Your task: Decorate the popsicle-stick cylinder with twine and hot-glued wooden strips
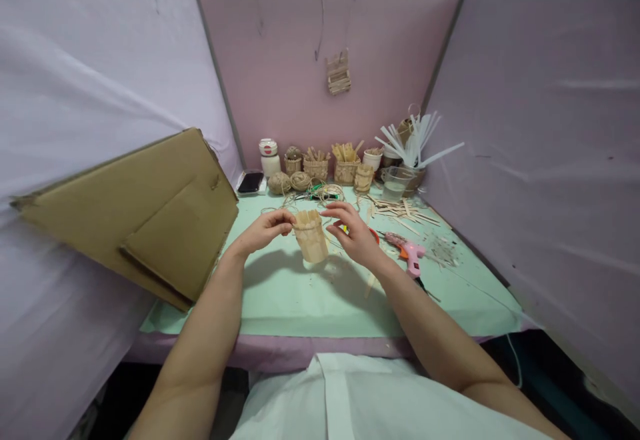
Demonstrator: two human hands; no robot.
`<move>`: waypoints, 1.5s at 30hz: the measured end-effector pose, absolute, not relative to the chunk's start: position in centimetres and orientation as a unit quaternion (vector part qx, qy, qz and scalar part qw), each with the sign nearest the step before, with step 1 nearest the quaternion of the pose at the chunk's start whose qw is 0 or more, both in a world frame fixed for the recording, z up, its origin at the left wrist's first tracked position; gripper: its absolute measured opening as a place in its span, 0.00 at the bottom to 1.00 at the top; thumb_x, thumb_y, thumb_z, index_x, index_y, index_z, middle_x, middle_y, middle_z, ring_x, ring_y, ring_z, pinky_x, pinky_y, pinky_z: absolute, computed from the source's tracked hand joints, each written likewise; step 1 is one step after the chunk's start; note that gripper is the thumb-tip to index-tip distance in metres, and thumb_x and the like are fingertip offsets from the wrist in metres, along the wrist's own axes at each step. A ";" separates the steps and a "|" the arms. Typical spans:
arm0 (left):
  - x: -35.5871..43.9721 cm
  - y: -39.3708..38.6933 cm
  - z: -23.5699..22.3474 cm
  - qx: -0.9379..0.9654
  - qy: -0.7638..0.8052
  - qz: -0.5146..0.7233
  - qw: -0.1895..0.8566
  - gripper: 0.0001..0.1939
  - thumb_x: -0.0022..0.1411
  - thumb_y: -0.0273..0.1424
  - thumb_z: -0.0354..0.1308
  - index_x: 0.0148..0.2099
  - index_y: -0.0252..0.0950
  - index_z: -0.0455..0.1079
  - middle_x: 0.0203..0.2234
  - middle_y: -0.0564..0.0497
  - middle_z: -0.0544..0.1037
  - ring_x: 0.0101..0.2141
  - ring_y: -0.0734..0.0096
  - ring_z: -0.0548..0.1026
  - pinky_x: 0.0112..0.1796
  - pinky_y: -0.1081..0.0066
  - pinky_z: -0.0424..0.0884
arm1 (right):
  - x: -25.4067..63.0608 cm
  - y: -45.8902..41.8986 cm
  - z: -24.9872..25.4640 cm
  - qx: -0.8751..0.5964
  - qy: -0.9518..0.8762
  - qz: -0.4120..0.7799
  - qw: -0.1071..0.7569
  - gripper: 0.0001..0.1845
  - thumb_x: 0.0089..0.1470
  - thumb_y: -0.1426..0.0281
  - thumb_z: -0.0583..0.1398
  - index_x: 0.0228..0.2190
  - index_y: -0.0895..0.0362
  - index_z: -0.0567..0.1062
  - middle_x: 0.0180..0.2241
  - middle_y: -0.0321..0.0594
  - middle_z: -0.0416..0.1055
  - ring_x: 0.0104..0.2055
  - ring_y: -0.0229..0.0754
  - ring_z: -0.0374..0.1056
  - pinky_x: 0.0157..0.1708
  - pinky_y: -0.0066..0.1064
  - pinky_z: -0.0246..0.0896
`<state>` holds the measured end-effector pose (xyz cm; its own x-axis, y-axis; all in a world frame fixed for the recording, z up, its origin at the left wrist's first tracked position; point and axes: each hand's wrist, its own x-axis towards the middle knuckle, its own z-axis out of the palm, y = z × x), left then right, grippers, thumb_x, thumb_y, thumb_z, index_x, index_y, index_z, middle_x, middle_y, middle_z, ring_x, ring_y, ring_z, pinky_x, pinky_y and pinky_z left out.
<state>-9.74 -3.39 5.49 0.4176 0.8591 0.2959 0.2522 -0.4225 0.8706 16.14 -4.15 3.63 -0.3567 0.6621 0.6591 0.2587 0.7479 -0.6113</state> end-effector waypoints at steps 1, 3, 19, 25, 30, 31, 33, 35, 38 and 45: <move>-9.8 -3.3 5.5 0.750 0.372 0.386 0.388 0.10 0.59 0.36 0.60 0.37 0.34 0.71 0.28 0.52 0.72 0.29 0.74 0.68 0.32 0.71 0.67 | 16.3 -4.0 4.1 -0.282 -0.817 0.185 0.469 0.13 0.64 0.68 0.57 0.49 0.49 0.74 0.54 0.47 0.66 0.59 0.49 0.62 0.53 0.44 0.67; -9.9 -3.2 5.5 0.757 0.372 0.371 0.387 0.10 0.59 0.36 0.61 0.37 0.34 0.71 0.28 0.52 0.72 0.29 0.74 0.68 0.33 0.71 0.67 | 16.4 -3.4 4.7 -0.264 -0.854 0.141 0.426 0.13 0.63 0.71 0.57 0.49 0.50 0.74 0.54 0.47 0.67 0.59 0.50 0.61 0.56 0.49 0.63; -9.8 -2.8 4.6 0.774 0.372 0.348 0.376 0.12 0.59 0.33 0.60 0.44 0.34 0.74 0.30 0.51 0.75 0.31 0.72 0.71 0.35 0.70 0.68 | 15.7 -1.3 5.8 -0.206 -0.936 0.109 0.265 0.09 0.64 0.75 0.55 0.35 0.56 0.75 0.39 0.44 0.75 0.45 0.46 0.62 0.48 0.40 0.59; -9.8 -2.9 4.7 0.773 0.378 0.345 0.376 0.16 0.59 0.33 0.61 0.48 0.34 0.75 0.27 0.53 0.72 0.30 0.73 0.69 0.34 0.70 0.67 | 15.9 -0.8 5.2 -0.221 -0.928 0.136 0.266 0.09 0.64 0.75 0.55 0.36 0.55 0.74 0.37 0.42 0.73 0.45 0.47 0.61 0.46 0.39 0.59; -9.7 -2.8 4.4 0.766 0.380 0.355 0.377 0.14 0.59 0.34 0.61 0.46 0.34 0.74 0.27 0.52 0.72 0.30 0.72 0.69 0.34 0.70 0.67 | 16.0 -0.5 5.2 -0.210 -0.927 0.149 0.271 0.06 0.61 0.77 0.58 0.37 0.55 0.74 0.38 0.42 0.73 0.45 0.46 0.62 0.47 0.39 0.59; -9.7 -2.8 4.3 0.766 0.380 0.356 0.377 0.13 0.59 0.34 0.61 0.45 0.34 0.74 0.28 0.52 0.73 0.31 0.72 0.70 0.34 0.70 0.67 | 15.9 -0.5 5.2 -0.210 -0.927 0.147 0.273 0.06 0.60 0.77 0.58 0.37 0.55 0.74 0.38 0.42 0.73 0.45 0.46 0.63 0.47 0.39 0.59; -9.7 -2.8 4.3 0.767 0.379 0.353 0.378 0.11 0.58 0.34 0.61 0.41 0.33 0.73 0.29 0.51 0.74 0.31 0.71 0.70 0.35 0.70 0.67 | 15.9 -0.4 5.2 -0.209 -0.927 0.144 0.278 0.07 0.60 0.77 0.58 0.37 0.55 0.74 0.37 0.42 0.73 0.44 0.46 0.63 0.47 0.38 0.59; -9.6 -2.8 4.4 0.771 0.380 0.346 0.377 0.10 0.58 0.34 0.61 0.39 0.34 0.72 0.29 0.51 0.74 0.31 0.71 0.70 0.35 0.69 0.67 | 15.8 -0.4 5.1 -0.210 -0.926 0.141 0.281 0.07 0.60 0.77 0.58 0.36 0.55 0.74 0.37 0.42 0.73 0.44 0.46 0.63 0.47 0.38 0.59; -9.6 -2.9 4.5 0.775 0.382 0.343 0.368 0.10 0.58 0.34 0.61 0.40 0.34 0.72 0.29 0.51 0.74 0.32 0.70 0.71 0.36 0.69 0.67 | 15.7 -0.5 5.0 -0.221 -0.923 0.143 0.280 0.06 0.60 0.77 0.58 0.35 0.55 0.74 0.37 0.42 0.73 0.44 0.46 0.63 0.47 0.38 0.60; -9.5 -3.0 4.5 0.775 0.385 0.342 0.366 0.10 0.58 0.35 0.60 0.40 0.34 0.73 0.29 0.51 0.74 0.31 0.71 0.70 0.34 0.70 0.67 | 16.5 -0.4 4.6 -0.217 -0.904 0.175 0.325 0.16 0.60 0.75 0.58 0.49 0.52 0.71 0.53 0.47 0.66 0.54 0.47 0.65 0.49 0.43 0.67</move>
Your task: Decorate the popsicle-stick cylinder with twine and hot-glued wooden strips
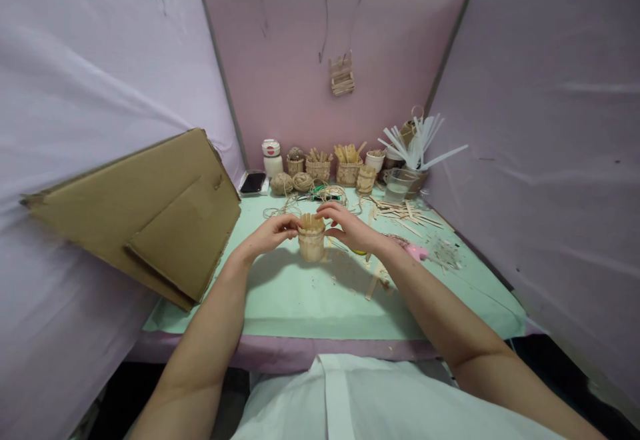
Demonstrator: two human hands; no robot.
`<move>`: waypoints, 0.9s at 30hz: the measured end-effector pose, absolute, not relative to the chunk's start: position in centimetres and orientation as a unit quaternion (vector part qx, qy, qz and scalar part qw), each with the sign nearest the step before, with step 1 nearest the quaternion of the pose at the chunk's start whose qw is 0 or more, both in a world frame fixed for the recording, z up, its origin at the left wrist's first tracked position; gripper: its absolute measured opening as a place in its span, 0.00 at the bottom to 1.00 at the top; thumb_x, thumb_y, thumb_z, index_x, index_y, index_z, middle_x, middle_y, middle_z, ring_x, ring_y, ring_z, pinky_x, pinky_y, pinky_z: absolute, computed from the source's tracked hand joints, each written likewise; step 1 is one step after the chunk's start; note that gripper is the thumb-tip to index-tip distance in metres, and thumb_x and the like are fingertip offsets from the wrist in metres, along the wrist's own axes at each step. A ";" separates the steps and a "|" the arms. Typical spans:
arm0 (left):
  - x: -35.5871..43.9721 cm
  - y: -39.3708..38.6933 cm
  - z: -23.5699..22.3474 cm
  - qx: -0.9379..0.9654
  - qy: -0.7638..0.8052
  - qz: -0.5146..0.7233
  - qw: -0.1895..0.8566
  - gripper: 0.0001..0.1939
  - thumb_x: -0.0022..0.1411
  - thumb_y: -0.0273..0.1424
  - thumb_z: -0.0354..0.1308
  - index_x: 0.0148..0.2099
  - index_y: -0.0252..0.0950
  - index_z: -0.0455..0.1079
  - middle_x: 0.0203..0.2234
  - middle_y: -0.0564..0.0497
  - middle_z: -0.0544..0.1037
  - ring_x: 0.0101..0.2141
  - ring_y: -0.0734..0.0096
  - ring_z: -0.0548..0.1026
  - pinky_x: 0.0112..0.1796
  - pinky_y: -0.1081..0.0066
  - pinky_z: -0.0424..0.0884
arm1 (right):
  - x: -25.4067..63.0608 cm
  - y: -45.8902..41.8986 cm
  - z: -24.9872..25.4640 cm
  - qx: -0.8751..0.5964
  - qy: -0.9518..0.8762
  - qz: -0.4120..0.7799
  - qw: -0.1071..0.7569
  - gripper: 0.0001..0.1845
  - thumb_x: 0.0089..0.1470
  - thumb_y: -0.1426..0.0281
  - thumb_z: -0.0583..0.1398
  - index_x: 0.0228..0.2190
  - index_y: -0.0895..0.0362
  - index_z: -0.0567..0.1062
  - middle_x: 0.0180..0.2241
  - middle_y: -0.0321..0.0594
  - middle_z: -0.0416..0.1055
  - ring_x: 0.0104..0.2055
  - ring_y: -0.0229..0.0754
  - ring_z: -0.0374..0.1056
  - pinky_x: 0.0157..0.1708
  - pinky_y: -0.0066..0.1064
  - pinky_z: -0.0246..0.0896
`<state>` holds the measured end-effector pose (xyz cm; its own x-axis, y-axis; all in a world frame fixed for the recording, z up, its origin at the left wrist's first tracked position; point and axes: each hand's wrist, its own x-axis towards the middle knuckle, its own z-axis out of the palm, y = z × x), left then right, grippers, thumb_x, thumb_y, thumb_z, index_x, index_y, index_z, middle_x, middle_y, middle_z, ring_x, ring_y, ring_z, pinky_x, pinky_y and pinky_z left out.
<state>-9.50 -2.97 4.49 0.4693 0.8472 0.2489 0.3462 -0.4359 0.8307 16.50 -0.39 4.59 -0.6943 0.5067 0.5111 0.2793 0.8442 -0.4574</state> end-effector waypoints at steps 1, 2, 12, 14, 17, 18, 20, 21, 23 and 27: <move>-9.5 -3.0 4.5 0.774 0.387 0.342 0.366 0.10 0.58 0.35 0.60 0.41 0.34 0.73 0.29 0.51 0.74 0.31 0.71 0.70 0.34 0.70 0.67 | 16.7 -0.3 4.5 -0.221 -0.900 0.172 0.334 0.19 0.59 0.76 0.58 0.51 0.51 0.69 0.56 0.48 0.63 0.56 0.47 0.64 0.50 0.44 0.67; -9.5 -3.0 4.5 0.773 0.390 0.341 0.367 0.10 0.59 0.34 0.60 0.41 0.34 0.73 0.29 0.51 0.74 0.31 0.71 0.70 0.34 0.70 0.68 | 16.9 -0.1 4.4 -0.226 -0.899 0.162 0.339 0.21 0.58 0.76 0.58 0.53 0.51 0.69 0.57 0.49 0.62 0.58 0.48 0.63 0.51 0.46 0.67; -9.6 -2.9 4.6 0.771 0.381 0.340 0.381 0.11 0.58 0.35 0.62 0.40 0.33 0.73 0.32 0.48 0.75 0.33 0.71 0.70 0.35 0.70 0.68 | 16.2 -0.2 4.8 -0.208 -0.927 0.026 0.312 0.12 0.62 0.77 0.56 0.43 0.55 0.75 0.49 0.47 0.71 0.51 0.48 0.64 0.49 0.43 0.64; -9.6 -2.8 4.5 0.769 0.380 0.345 0.381 0.11 0.57 0.35 0.62 0.40 0.33 0.73 0.32 0.49 0.75 0.32 0.71 0.70 0.34 0.70 0.67 | 16.1 -0.3 5.0 -0.205 -0.930 0.023 0.305 0.10 0.63 0.75 0.55 0.40 0.54 0.76 0.47 0.47 0.72 0.50 0.47 0.64 0.48 0.41 0.64; -9.6 -2.8 4.4 0.769 0.382 0.346 0.380 0.11 0.57 0.35 0.62 0.39 0.33 0.73 0.32 0.49 0.75 0.32 0.71 0.70 0.34 0.70 0.67 | 16.1 -0.3 5.0 -0.203 -0.930 0.026 0.306 0.09 0.64 0.74 0.55 0.39 0.55 0.76 0.47 0.46 0.72 0.49 0.47 0.64 0.47 0.40 0.64; -9.7 -2.8 4.4 0.769 0.382 0.345 0.379 0.11 0.57 0.35 0.62 0.39 0.33 0.73 0.32 0.49 0.75 0.32 0.71 0.70 0.35 0.70 0.68 | 16.2 -0.3 5.0 -0.201 -0.930 0.027 0.307 0.09 0.63 0.74 0.55 0.39 0.55 0.76 0.47 0.46 0.72 0.49 0.47 0.64 0.47 0.40 0.64; -9.7 -2.8 4.4 0.770 0.383 0.343 0.377 0.11 0.58 0.35 0.62 0.39 0.33 0.74 0.32 0.48 0.75 0.32 0.71 0.70 0.35 0.70 0.68 | 16.3 -0.3 5.1 -0.199 -0.929 0.029 0.311 0.10 0.62 0.76 0.56 0.41 0.55 0.76 0.47 0.47 0.71 0.49 0.48 0.65 0.48 0.41 0.64; -9.7 -2.8 4.4 0.771 0.384 0.342 0.376 0.11 0.58 0.35 0.62 0.40 0.33 0.74 0.33 0.48 0.76 0.32 0.71 0.70 0.35 0.70 0.68 | 16.3 -0.4 5.1 -0.197 -0.928 0.030 0.315 0.11 0.61 0.77 0.56 0.42 0.55 0.76 0.48 0.47 0.71 0.50 0.48 0.65 0.49 0.42 0.64; -9.7 -2.8 4.4 0.772 0.383 0.342 0.375 0.11 0.58 0.35 0.62 0.40 0.34 0.74 0.33 0.48 0.76 0.33 0.71 0.71 0.35 0.70 0.68 | 16.4 -0.4 5.2 -0.191 -0.928 0.037 0.319 0.12 0.61 0.77 0.57 0.43 0.54 0.76 0.48 0.47 0.70 0.51 0.47 0.65 0.50 0.42 0.64; -9.7 -2.8 4.4 0.775 0.379 0.345 0.371 0.11 0.58 0.36 0.62 0.40 0.34 0.74 0.34 0.47 0.77 0.35 0.69 0.72 0.37 0.69 0.69 | 16.2 -0.5 5.1 -0.194 -0.927 0.056 0.315 0.09 0.62 0.75 0.57 0.41 0.53 0.76 0.49 0.47 0.70 0.52 0.47 0.65 0.52 0.45 0.64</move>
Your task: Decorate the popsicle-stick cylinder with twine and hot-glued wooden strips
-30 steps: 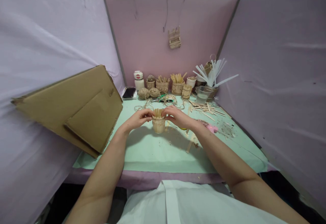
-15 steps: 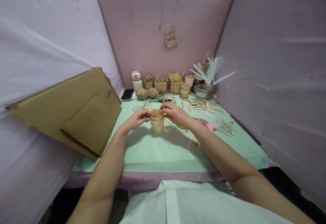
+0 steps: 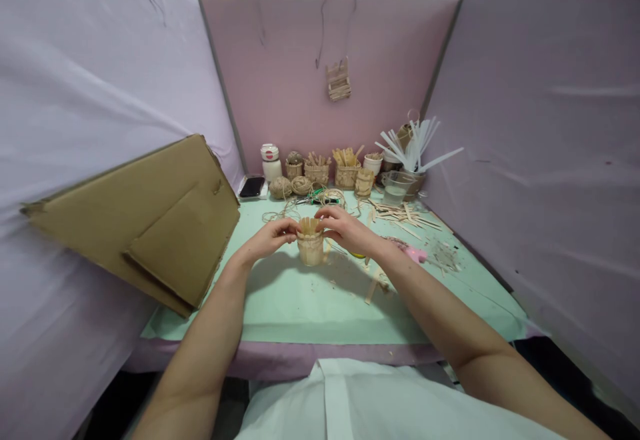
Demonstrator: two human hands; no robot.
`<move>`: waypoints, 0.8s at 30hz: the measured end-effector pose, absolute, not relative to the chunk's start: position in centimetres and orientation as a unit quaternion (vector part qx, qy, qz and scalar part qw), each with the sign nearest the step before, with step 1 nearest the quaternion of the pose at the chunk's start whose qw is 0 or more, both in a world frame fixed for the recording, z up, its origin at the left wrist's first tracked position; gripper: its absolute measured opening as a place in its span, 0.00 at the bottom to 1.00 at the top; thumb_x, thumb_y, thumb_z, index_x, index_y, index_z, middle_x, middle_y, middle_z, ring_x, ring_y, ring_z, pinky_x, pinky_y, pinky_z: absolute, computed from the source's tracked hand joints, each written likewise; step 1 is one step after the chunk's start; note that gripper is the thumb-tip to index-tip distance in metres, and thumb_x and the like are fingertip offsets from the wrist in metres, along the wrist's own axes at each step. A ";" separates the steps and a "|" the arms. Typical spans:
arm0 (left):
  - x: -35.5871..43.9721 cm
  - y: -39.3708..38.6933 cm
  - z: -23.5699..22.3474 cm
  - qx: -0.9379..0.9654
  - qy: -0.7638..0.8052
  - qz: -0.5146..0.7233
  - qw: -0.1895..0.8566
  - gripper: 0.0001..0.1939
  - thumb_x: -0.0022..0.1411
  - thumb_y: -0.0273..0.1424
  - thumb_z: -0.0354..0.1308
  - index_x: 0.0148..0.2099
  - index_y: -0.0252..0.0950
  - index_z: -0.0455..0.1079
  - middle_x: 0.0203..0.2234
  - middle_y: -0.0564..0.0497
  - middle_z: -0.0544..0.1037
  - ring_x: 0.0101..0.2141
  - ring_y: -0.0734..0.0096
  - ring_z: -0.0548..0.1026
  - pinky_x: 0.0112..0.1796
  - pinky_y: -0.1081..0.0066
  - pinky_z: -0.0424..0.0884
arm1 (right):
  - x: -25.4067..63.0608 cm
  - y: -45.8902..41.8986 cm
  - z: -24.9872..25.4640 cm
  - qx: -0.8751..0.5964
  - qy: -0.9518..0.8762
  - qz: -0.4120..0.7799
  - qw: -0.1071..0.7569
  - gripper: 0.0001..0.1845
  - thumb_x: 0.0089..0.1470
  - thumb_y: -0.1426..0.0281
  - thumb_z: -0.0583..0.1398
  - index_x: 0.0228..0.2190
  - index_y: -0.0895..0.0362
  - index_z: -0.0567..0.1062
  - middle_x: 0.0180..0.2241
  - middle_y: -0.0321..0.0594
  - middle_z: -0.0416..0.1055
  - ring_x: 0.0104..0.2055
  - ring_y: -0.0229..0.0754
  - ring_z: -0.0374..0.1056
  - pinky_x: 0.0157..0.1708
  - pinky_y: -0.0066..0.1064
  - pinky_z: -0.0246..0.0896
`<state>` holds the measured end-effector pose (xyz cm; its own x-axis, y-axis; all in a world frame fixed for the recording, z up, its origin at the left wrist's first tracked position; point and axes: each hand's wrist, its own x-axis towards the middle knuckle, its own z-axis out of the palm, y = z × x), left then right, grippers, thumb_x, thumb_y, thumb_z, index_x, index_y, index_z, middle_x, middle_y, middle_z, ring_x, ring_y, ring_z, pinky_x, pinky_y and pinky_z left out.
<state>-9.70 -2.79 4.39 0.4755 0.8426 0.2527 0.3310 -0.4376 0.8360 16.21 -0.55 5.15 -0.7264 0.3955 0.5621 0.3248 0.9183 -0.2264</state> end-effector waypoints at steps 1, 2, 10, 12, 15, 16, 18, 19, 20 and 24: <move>-9.7 -2.9 4.4 0.775 0.380 0.346 0.367 0.11 0.58 0.36 0.62 0.40 0.34 0.74 0.34 0.47 0.77 0.35 0.69 0.72 0.37 0.69 0.69 | 16.2 -0.6 5.1 -0.204 -0.925 0.059 0.317 0.10 0.62 0.75 0.57 0.41 0.53 0.76 0.50 0.47 0.69 0.53 0.47 0.65 0.52 0.45 0.64; -9.6 -2.9 4.4 0.775 0.384 0.348 0.361 0.11 0.58 0.36 0.61 0.40 0.34 0.74 0.34 0.47 0.77 0.34 0.69 0.72 0.36 0.69 0.69 | 16.1 -0.6 5.0 -0.216 -0.920 0.061 0.320 0.10 0.62 0.75 0.57 0.42 0.53 0.76 0.51 0.48 0.68 0.54 0.48 0.65 0.53 0.46 0.64; -8.5 -3.7 4.8 0.788 0.437 0.349 0.259 0.10 0.61 0.35 0.57 0.40 0.35 0.74 0.34 0.47 0.79 0.34 0.67 0.74 0.36 0.69 0.70 | 17.8 -1.5 4.1 -0.319 -0.864 0.079 0.382 0.15 0.59 0.73 0.59 0.48 0.55 0.72 0.53 0.51 0.66 0.58 0.50 0.64 0.56 0.46 0.62; -8.4 -3.7 4.7 0.790 0.443 0.349 0.242 0.10 0.61 0.35 0.57 0.40 0.35 0.74 0.34 0.47 0.80 0.34 0.68 0.74 0.36 0.69 0.70 | 19.4 -2.1 3.9 -0.406 -0.823 0.075 0.390 0.11 0.59 0.70 0.58 0.45 0.56 0.73 0.49 0.50 0.68 0.52 0.49 0.68 0.52 0.44 0.64; -8.3 -3.7 4.5 0.792 0.447 0.352 0.220 0.10 0.61 0.34 0.57 0.40 0.35 0.75 0.34 0.47 0.80 0.32 0.68 0.74 0.35 0.70 0.69 | 22.9 -3.3 3.9 -0.590 -0.735 0.061 0.328 0.11 0.59 0.64 0.58 0.39 0.58 0.74 0.42 0.49 0.72 0.41 0.48 0.71 0.42 0.38 0.65; -8.3 -3.7 4.4 0.792 0.448 0.355 0.215 0.10 0.61 0.34 0.57 0.41 0.35 0.75 0.34 0.47 0.80 0.32 0.68 0.74 0.35 0.70 0.70 | 24.2 -3.7 3.9 -0.639 -0.714 0.068 0.277 0.12 0.59 0.62 0.58 0.37 0.58 0.75 0.39 0.49 0.74 0.38 0.48 0.71 0.39 0.36 0.64; -8.2 -3.6 4.3 0.791 0.450 0.360 0.205 0.11 0.61 0.34 0.57 0.41 0.35 0.76 0.34 0.47 0.81 0.32 0.69 0.74 0.35 0.69 0.70 | 26.4 -4.6 4.0 -0.708 -0.676 0.127 0.161 0.19 0.61 0.56 0.55 0.31 0.57 0.76 0.26 0.46 0.74 0.30 0.47 0.71 0.33 0.34 0.60; -8.1 -3.6 4.3 0.790 0.452 0.362 0.200 0.11 0.61 0.34 0.57 0.41 0.35 0.76 0.34 0.47 0.81 0.31 0.69 0.74 0.35 0.69 0.70 | 27.4 -4.9 4.0 -0.723 -0.662 0.159 0.113 0.23 0.61 0.54 0.54 0.27 0.56 0.76 0.21 0.45 0.72 0.28 0.47 0.70 0.32 0.34 0.59; -8.0 -3.6 4.3 0.789 0.454 0.363 0.196 0.11 0.61 0.34 0.57 0.41 0.35 0.76 0.33 0.47 0.81 0.31 0.69 0.74 0.35 0.69 0.70 | 28.1 -5.2 4.0 -0.730 -0.655 0.177 0.079 0.25 0.61 0.52 0.54 0.23 0.55 0.76 0.18 0.45 0.71 0.27 0.47 0.70 0.32 0.34 0.59; -7.5 -3.6 4.3 0.785 0.464 0.367 0.187 0.11 0.60 0.33 0.57 0.42 0.34 0.76 0.33 0.47 0.81 0.31 0.68 0.74 0.36 0.69 0.70 | 29.3 -5.6 3.8 -0.742 -0.646 0.173 0.047 0.29 0.57 0.51 0.58 0.12 0.52 0.73 0.18 0.48 0.73 0.28 0.49 0.72 0.33 0.35 0.58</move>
<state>-7.51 -3.65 4.26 0.3008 0.8647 0.4024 0.5904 -0.5002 0.6335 29.29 -5.64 3.83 0.1043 0.9751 -0.1958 0.9425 -0.1597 -0.2936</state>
